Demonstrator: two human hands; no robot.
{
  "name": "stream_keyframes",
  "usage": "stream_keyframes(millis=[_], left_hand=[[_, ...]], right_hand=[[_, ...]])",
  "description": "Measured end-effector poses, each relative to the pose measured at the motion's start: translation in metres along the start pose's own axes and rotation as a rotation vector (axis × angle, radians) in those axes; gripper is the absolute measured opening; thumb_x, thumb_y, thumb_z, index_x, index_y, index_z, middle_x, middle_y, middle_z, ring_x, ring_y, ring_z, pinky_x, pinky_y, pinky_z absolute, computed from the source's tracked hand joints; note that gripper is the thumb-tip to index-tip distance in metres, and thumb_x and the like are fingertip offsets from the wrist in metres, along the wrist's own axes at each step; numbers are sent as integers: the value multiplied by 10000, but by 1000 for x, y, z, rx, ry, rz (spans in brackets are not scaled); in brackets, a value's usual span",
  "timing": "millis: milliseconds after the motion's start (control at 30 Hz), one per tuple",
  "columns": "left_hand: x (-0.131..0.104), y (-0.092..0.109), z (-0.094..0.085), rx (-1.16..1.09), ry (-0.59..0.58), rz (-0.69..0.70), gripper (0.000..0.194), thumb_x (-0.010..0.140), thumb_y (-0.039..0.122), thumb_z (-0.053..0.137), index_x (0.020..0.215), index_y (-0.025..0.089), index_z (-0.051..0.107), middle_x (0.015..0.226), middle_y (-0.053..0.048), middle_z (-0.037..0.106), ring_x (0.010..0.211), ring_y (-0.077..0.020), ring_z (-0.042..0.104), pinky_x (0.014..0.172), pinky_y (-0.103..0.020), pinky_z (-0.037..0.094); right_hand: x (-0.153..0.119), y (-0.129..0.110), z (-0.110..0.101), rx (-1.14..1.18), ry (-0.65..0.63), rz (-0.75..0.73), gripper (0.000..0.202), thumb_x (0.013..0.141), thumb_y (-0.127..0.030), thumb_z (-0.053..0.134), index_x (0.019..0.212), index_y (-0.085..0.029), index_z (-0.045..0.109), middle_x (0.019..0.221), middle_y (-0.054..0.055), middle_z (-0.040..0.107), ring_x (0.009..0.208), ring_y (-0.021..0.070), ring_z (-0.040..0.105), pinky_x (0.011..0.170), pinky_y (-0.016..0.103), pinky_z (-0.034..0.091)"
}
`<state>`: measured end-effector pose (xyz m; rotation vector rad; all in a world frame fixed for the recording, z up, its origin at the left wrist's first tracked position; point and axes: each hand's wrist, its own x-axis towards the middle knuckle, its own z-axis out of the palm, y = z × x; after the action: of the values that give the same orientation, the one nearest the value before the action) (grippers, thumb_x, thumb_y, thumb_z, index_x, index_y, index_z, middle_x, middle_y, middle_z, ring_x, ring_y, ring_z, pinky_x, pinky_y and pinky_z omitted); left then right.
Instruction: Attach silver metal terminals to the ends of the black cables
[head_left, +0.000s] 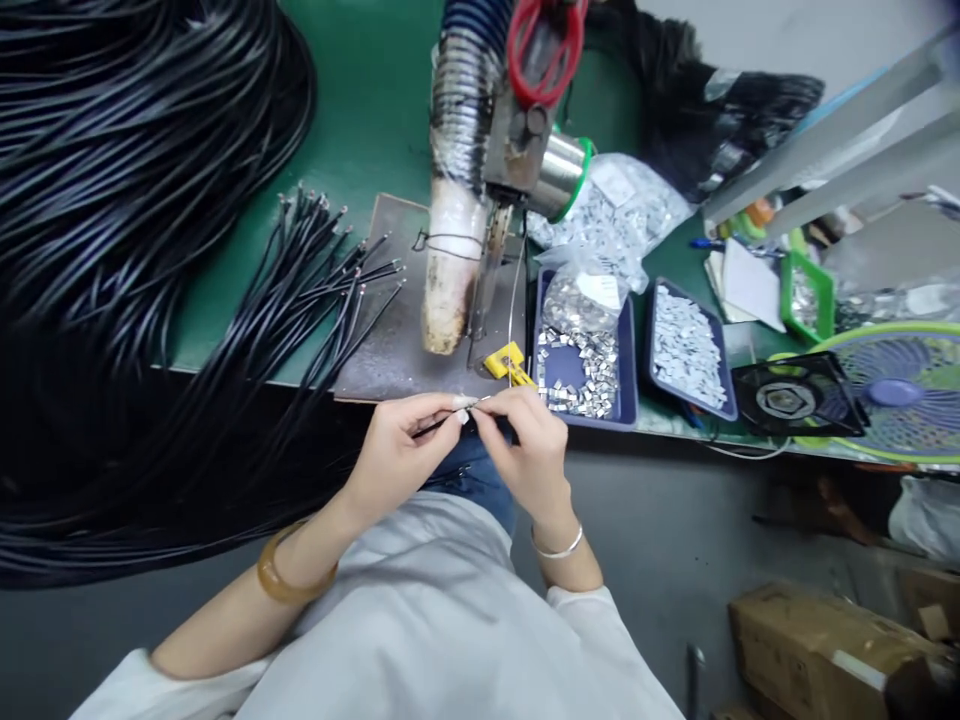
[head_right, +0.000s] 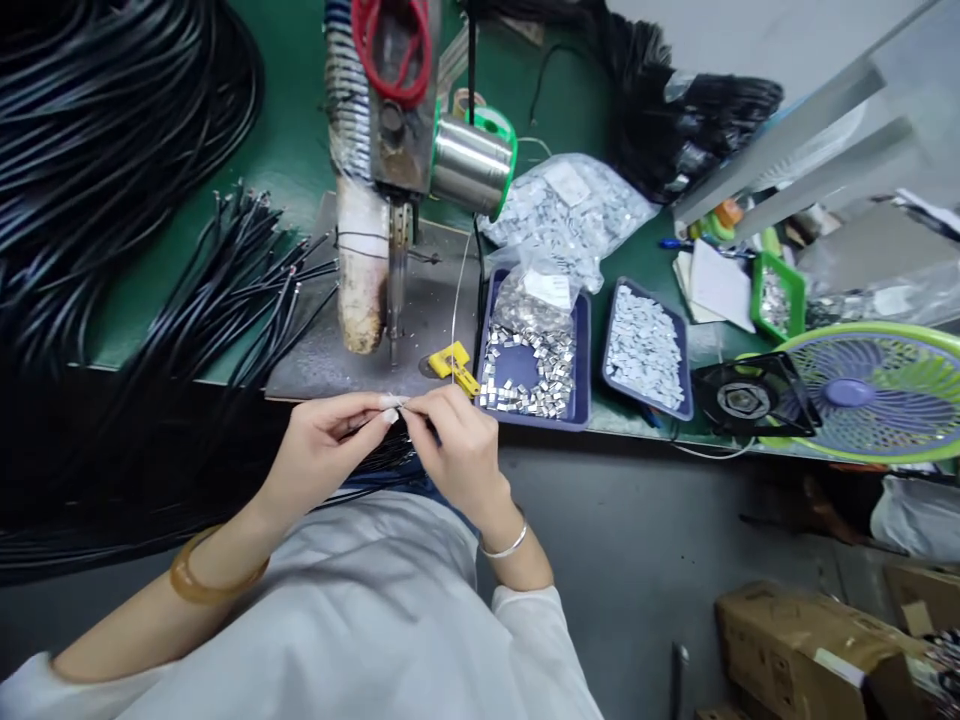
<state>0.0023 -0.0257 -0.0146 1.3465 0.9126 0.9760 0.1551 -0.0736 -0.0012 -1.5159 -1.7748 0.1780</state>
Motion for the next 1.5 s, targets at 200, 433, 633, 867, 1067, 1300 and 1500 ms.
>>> stream_keyframes(millis=[200, 433, 633, 867, 1067, 1300, 1500], left_hand=[[-2, -3, -1, 222, -33, 183, 150, 865, 175, 650, 924, 143, 785, 756, -51, 723, 630, -114, 641, 545, -166, 507], [-7, 19, 1, 299, -67, 428, 202, 885, 101, 606, 1000, 156, 762, 613, 22, 568, 521, -68, 462, 493, -171, 382], [-16, 57, 7, 136, -470, 416, 192, 860, 75, 585, 877, 103, 774, 558, -6, 608, 469, -66, 421, 464, -203, 332], [-5, 25, 3, -295, -244, -264, 176, 807, 302, 706, 719, 152, 734, 597, -12, 575, 532, -74, 422, 485, -186, 303], [5, 1, -13, -463, -115, -417, 257, 752, 403, 770, 762, 152, 718, 512, 88, 257, 473, -39, 140, 453, -203, 89], [11, 10, -3, -357, -36, -303, 230, 725, 337, 808, 811, 133, 750, 509, 74, 382, 468, -35, 245, 441, -195, 180], [14, 12, 3, -288, 1, -208, 161, 736, 263, 773, 807, 120, 750, 541, 47, 522, 501, -48, 421, 498, -181, 335]], right_hand=[[4, 0, 1, 47, 13, -18, 69, 923, -161, 584, 868, -202, 594, 781, -3, 624, 727, 101, 606, 675, 227, 511], [1, -1, -12, 256, 268, 108, 53, 921, -193, 588, 887, -229, 568, 744, -20, 664, 717, 127, 672, 703, 285, 570], [12, -20, -55, 438, 644, -78, 128, 961, -245, 527, 847, -283, 479, 401, -156, 316, 242, 61, 216, 345, 230, 294], [12, -32, -51, 142, 522, -205, 145, 933, -193, 546, 1002, -299, 618, 540, -74, 573, 362, 111, 489, 397, 292, 403], [6, -15, -20, 161, 88, 123, 145, 961, -186, 562, 1089, -233, 614, 791, -17, 747, 665, 112, 725, 676, 254, 595], [-3, -4, -13, 27, 198, 95, 83, 903, -219, 653, 822, -238, 652, 612, -60, 607, 503, 76, 545, 515, 224, 467], [-1, 2, -1, 52, 264, 3, 109, 884, -148, 657, 909, -250, 628, 905, 17, 749, 866, 171, 727, 796, 361, 611]])
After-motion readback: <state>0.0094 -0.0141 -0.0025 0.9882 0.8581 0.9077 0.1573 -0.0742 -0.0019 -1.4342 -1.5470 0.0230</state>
